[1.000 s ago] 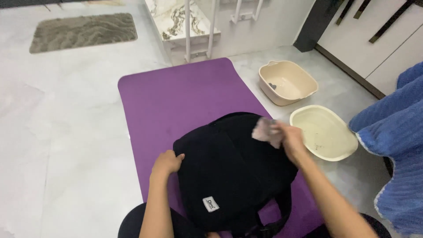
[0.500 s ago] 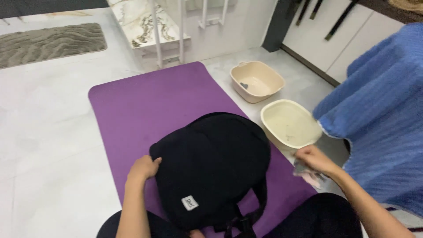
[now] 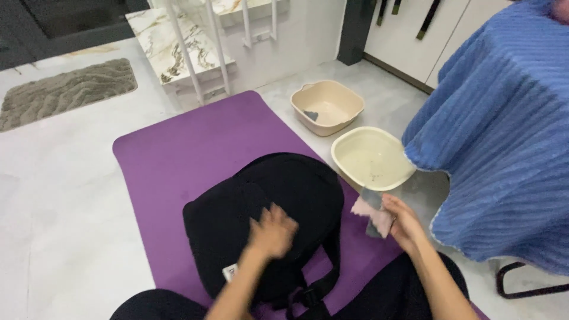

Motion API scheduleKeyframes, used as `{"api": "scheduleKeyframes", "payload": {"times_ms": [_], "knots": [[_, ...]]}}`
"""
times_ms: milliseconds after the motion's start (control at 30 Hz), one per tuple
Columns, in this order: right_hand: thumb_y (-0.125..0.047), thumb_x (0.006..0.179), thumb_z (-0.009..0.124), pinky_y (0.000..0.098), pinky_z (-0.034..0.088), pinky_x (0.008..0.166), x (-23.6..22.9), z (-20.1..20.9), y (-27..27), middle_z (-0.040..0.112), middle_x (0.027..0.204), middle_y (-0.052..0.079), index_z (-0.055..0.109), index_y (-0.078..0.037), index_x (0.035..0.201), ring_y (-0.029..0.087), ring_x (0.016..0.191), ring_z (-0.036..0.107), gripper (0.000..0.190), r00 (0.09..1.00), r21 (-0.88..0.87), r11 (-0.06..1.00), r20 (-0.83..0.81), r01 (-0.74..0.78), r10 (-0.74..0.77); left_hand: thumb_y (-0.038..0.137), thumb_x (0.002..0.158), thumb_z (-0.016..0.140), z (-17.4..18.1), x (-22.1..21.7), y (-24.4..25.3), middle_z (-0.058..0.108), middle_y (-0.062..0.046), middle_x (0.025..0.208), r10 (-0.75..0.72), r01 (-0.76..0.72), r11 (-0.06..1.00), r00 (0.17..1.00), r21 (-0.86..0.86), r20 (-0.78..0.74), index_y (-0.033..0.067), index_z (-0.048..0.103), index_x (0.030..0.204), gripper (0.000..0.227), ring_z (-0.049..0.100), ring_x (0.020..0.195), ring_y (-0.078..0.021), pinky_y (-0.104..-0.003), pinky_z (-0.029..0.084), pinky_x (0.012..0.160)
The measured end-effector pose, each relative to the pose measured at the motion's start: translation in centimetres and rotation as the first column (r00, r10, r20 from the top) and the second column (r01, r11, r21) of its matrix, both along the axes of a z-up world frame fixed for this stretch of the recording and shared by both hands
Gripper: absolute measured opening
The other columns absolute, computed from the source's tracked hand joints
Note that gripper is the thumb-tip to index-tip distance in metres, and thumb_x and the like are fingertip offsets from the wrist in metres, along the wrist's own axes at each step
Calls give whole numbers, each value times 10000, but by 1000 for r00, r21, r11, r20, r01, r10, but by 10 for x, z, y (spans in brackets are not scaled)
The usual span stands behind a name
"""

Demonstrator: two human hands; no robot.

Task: Cleaning a black backpack by wiping it with a cloth and using a lint roller to remove dust and lint.

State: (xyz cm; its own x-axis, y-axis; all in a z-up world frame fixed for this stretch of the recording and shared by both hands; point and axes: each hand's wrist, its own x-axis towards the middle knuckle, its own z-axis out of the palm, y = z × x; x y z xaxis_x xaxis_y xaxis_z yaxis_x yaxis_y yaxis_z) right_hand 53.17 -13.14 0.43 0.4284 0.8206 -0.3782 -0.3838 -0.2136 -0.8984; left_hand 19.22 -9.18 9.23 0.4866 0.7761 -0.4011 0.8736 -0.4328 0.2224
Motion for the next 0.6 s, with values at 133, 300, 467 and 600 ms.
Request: {"api": "scheduleKeyframes", "payload": {"times_ms": [133, 300, 467, 600], "knots": [[-39, 970, 579, 322, 462, 866, 34, -47, 9, 662, 1112, 143, 655, 32, 1251, 226, 980, 596, 300, 1000, 62, 998, -18, -15, 16, 646, 944, 300, 4, 110, -74, -94, -427, 1597, -80, 173, 923, 960, -344, 268, -84, 117, 1586, 989, -81, 1499, -587, -707, -65, 1193], [-59, 1002, 512, 307, 453, 827, 51, -59, 20, 643, 1151, 146, 606, 15, 1314, 220, 975, 585, 334, 991, 76, 996, -128, 55, -45, 181, 874, 668, 27, 136, -69, 694, -167, 997, -298, 157, 954, 401, 255, 867, 56, 601, 1167, 326, 674, 791, -392, -474, 518, 660], [-71, 1008, 513, 337, 468, 900, 29, -16, 12, 641, 1220, 163, 606, 0, 1296, 247, 1072, 602, 311, 982, -11, 994, -155, 108, -108, 597, 959, 375, -108, 128, -5, 217, -324, 1560, 241, -289, 942, 936, 170, 256, -19, 263, 1524, 843, 224, 1404, -553, -727, 204, 1071], [-37, 942, 576, 390, 485, 819, 28, -15, 14, 645, 1220, 213, 488, -106, 1497, 301, 1026, 626, 566, 987, -50, 993, -121, 102, -108, 243, 1027, 517, -63, 116, -46, 670, -56, 1381, 284, 366, 769, 538, -523, 794, 90, 649, 1341, 373, 621, 1282, -134, -267, 453, 1136]]}}
